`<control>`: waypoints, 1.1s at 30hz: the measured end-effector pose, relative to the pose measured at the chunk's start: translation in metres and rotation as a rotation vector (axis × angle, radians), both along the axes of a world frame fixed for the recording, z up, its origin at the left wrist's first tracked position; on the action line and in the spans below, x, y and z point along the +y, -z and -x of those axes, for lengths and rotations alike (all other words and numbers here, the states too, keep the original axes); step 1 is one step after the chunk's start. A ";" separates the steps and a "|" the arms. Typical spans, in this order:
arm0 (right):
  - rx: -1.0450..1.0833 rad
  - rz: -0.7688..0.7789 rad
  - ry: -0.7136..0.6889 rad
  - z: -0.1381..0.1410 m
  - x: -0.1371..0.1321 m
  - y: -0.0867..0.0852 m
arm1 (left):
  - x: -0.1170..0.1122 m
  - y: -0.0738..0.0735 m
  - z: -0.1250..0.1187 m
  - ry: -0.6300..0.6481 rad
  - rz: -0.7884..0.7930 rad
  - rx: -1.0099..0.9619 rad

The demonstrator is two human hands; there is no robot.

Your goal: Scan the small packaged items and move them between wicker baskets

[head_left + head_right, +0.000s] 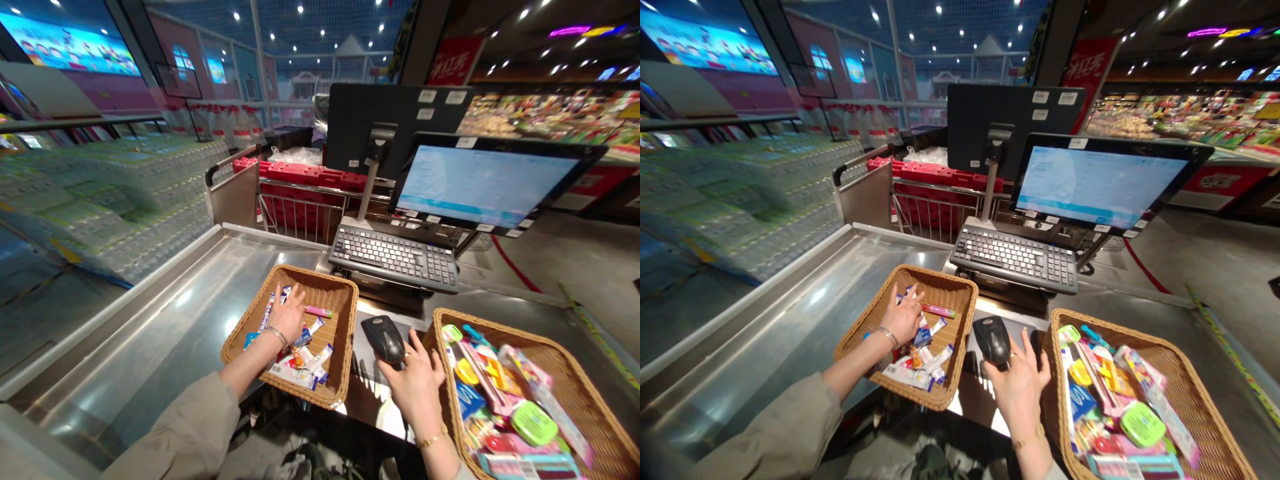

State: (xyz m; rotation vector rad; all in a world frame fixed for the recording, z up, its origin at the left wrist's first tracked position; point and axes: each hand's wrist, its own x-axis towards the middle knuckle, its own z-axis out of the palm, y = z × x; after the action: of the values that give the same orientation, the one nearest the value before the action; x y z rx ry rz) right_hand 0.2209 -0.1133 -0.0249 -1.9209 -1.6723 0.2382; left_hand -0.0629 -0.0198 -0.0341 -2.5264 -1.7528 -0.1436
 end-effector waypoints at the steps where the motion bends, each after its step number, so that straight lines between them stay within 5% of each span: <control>1: -0.003 0.000 -0.002 0.000 0.000 0.000 | 0.002 -0.009 0.004 -0.045 -0.015 -0.041; 6: -0.020 -0.021 -0.025 0.001 0.001 0.001 | 0.010 -0.026 0.032 -0.236 0.056 -0.211; 12: -0.033 -0.031 -0.042 0.001 0.000 0.001 | 0.008 0.002 0.054 -0.307 0.107 -0.102; 17: -0.039 -0.037 -0.045 0.000 -0.001 0.003 | 0.003 0.014 0.056 -0.304 0.072 -0.036; 28: 0.010 -0.006 -0.025 0.000 -0.001 0.000 | 0.005 0.016 0.052 -0.264 -0.064 0.139; 33: -0.001 -0.012 -0.023 -0.002 -0.002 0.005 | 0.008 0.017 0.058 -0.216 -0.009 0.203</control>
State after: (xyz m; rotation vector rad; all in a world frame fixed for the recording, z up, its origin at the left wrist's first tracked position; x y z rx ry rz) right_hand 0.2229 -0.1149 -0.0294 -1.8940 -1.6935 0.2364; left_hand -0.1207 -0.0113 -0.0510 -2.2342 -1.9169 0.1119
